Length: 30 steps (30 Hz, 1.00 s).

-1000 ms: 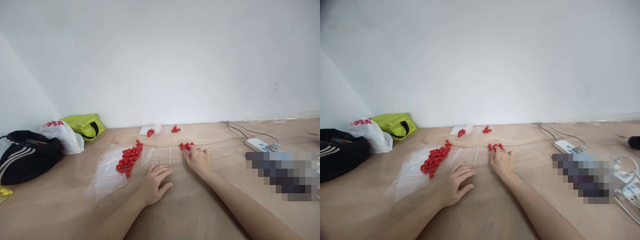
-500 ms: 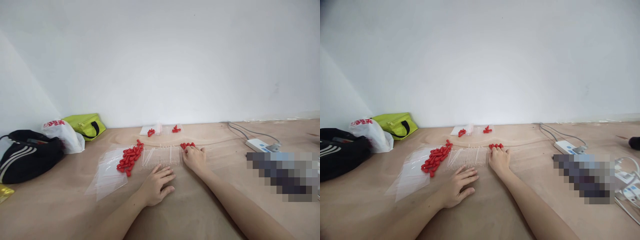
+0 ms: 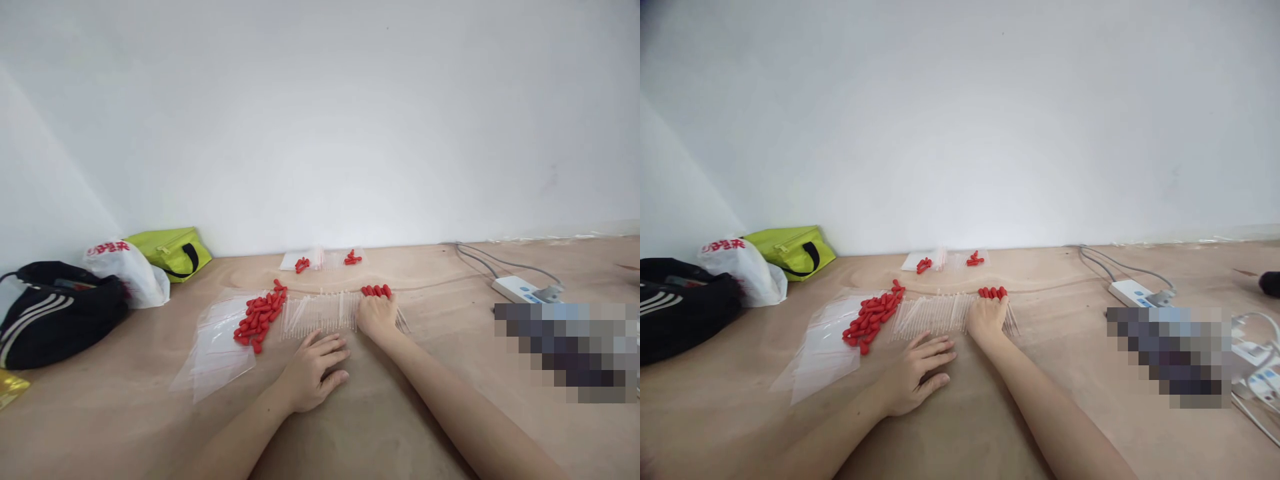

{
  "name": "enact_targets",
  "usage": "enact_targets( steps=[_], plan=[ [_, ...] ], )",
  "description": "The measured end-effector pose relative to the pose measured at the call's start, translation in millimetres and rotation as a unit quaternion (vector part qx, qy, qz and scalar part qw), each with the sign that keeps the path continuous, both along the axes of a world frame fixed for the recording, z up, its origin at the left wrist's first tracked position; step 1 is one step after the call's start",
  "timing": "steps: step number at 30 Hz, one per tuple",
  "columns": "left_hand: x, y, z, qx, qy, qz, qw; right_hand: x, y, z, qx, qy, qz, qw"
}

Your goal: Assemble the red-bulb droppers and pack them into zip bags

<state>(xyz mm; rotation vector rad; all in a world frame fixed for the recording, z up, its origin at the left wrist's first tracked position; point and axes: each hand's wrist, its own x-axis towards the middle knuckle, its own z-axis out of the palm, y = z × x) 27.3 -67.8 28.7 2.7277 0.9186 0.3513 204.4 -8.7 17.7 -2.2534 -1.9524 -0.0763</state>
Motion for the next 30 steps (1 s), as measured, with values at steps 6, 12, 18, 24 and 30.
enact_targets(
  steps=[6, 12, 18, 24, 30],
  plan=[
    [-3, 6, -4.9, 0.125, -0.089, 0.096, 0.983, -1, -13, 2.0, 0.048, -0.009, 0.015, 0.999],
    [-32, 35, 6.4, 0.247, -0.039, 0.314, 0.916, 17, -40, -11.4, 0.204, -0.023, 0.093, 0.974],
    [-63, 60, 16.7, 0.273, 0.052, 0.449, 0.849, 42, -63, -23.4, 0.271, -0.023, 0.162, 0.948],
    [-67, 71, 12.8, 0.289, 0.092, 0.468, 0.83, 42, -65, -22.5, 0.29, -0.016, 0.172, 0.941],
    [-70, 78, 8.0, 0.299, 0.087, 0.467, 0.828, 38, -65, -22.0, 0.292, -0.02, 0.182, 0.939]
  ],
)
